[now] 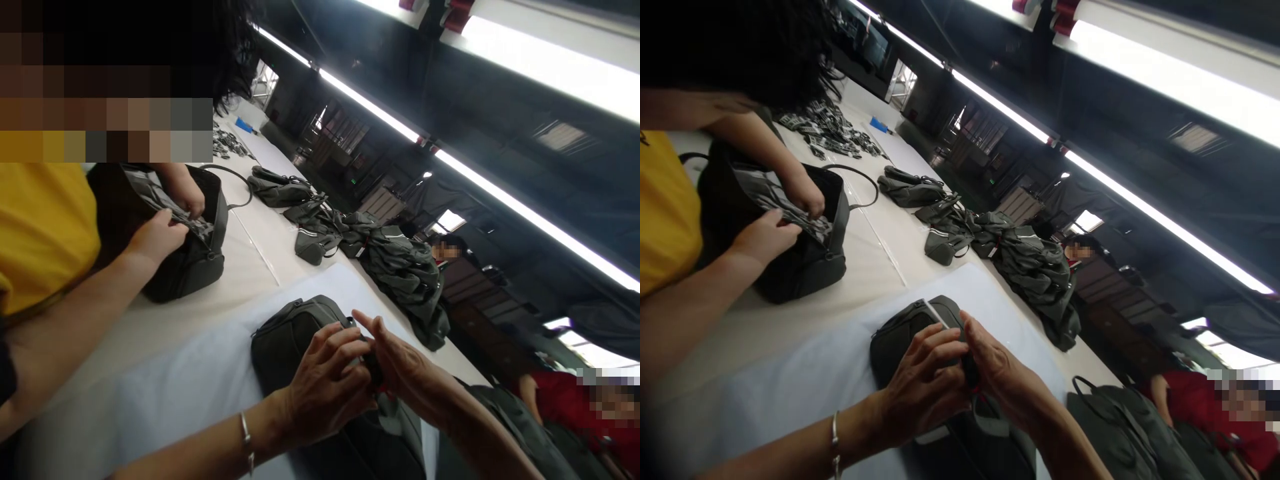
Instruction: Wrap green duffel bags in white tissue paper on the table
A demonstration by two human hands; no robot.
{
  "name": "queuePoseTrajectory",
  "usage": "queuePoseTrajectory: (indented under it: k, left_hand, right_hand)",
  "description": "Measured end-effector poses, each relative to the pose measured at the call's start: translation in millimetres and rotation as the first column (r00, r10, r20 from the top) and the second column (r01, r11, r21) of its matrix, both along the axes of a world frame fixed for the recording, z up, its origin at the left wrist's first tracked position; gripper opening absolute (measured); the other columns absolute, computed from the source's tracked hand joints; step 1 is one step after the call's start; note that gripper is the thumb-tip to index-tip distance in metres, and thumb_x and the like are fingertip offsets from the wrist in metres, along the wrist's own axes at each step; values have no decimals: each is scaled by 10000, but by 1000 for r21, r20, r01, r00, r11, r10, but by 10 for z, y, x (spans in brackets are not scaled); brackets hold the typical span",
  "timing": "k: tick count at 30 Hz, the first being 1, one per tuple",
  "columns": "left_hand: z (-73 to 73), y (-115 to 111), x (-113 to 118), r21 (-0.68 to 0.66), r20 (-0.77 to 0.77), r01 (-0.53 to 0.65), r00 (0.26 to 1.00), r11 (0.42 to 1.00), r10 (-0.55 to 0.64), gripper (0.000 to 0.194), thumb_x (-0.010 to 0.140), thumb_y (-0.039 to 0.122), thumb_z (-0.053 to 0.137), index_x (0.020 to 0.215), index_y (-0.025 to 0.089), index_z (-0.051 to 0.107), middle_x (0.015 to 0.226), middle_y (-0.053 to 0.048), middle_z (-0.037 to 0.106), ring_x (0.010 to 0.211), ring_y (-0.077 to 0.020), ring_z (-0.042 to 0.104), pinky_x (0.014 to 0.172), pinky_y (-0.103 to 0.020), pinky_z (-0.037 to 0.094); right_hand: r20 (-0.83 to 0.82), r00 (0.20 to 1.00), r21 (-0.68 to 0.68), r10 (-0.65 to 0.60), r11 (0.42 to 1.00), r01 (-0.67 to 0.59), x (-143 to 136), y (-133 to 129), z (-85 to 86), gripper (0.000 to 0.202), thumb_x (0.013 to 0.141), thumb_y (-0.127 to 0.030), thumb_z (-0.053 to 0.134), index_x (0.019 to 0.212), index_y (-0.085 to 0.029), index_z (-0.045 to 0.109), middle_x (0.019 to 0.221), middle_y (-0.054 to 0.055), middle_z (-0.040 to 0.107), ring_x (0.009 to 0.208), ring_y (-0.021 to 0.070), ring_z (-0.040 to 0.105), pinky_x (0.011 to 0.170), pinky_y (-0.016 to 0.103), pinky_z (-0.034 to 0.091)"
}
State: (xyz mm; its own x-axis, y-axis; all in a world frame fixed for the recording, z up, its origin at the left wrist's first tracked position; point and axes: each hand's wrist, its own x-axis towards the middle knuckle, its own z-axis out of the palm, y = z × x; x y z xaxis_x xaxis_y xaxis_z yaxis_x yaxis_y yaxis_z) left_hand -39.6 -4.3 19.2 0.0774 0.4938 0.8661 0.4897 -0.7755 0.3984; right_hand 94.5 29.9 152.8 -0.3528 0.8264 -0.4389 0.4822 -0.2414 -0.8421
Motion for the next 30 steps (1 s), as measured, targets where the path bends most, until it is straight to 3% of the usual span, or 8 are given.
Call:
queuePoseTrajectory:
  k: [4, 11, 14, 17, 20, 24, 27, 30]
  left_hand:
    - [86, 48, 35, 33, -4, 12, 1000, 999, -12, 143, 953, 356, 591, 969, 226, 647, 1193, -74, 674, 1257, -246, 515, 1155, -447, 300]
    - [138, 61, 23, 120, -55, 42, 998, 992, -36, 70, 953, 248, 585, 976, 241, 650, 1276, -41, 640, 1294, -220, 484, 1180, -433, 266]
    - [213, 33, 35, 36, 54, 73, 996, 997, -75, 97, 923, 193, 540, 890, 226, 625, 1260, -62, 622, 1274, -245, 487, 1147, -464, 316]
    - [250, 167, -4, -168, 189, 5, 982, 986, 27, 120, 886, 129, 488, 844, 206, 570, 1219, -85, 608, 1221, -247, 511, 1061, -438, 406]
    - [102, 504, -129, -347, -23, -160, 986, 924, 162, 122, 837, 80, 525, 805, 195, 549, 1063, -74, 645, 1063, -241, 584, 968, -412, 448]
    - [-254, 812, -311, -440, -196, -288, 955, 851, 222, 124, 786, 82, 626, 798, 196, 579, 908, -47, 658, 897, -235, 624, 842, -381, 480]
    - [-272, 608, -309, -373, -119, -265, 964, 889, 237, 83, 884, 141, 572, 936, 199, 602, 1050, -77, 655, 979, -234, 607, 873, -381, 460]
    - [-84, 211, -109, -210, -109, 45, 992, 977, -69, 144, 968, 192, 476, 978, 217, 618, 964, -64, 665, 903, -201, 611, 853, -340, 449]
  right_hand:
    - [-41, 999, -80, 2, 997, -5, 60, -13, -5, 748, 866, -705, 503, 1487, -315, 356, 1534, 74, 396, 1387, 275, 380, 1042, 466, 424]
    - [-122, 992, -118, 20, 992, -35, 116, -91, 76, 727, 879, -664, 529, 1493, -327, 335, 1456, 79, 492, 1246, 262, 530, 1007, 437, 450]
    - [-160, 978, -124, 130, 981, -151, 153, -142, 95, 708, 887, -639, 542, 1491, -332, 336, 1341, 78, 588, 1197, 253, 571, 947, 402, 480]
    - [-162, 974, -137, 157, 974, -180, 307, -196, 68, 867, 824, -626, 646, 1526, -318, 242, 1133, 72, 675, 867, 218, 682, 769, 356, 520]
    - [-13, 994, -90, 113, 989, -114, 525, -229, 0, 912, 696, -511, 814, 1466, -283, 383, 1016, 48, 687, 654, 152, 616, 556, 257, 442]
    - [172, 985, 177, -1, 984, -30, 723, -194, -64, 512, 722, -418, 785, 1177, -233, 642, 770, -8, 654, 614, 125, 540, 546, 245, 402]
    - [142, 982, 317, -121, 946, 71, 752, -117, -81, 461, 787, -455, 704, 1175, -217, 633, 659, -39, 594, 502, 84, 418, 462, 229, 300]
    - [60, 991, 375, -117, 923, 86, 671, -68, -96, 517, 770, -461, 721, 1212, -215, 617, 791, -3, 665, 580, 109, 503, 498, 235, 371]
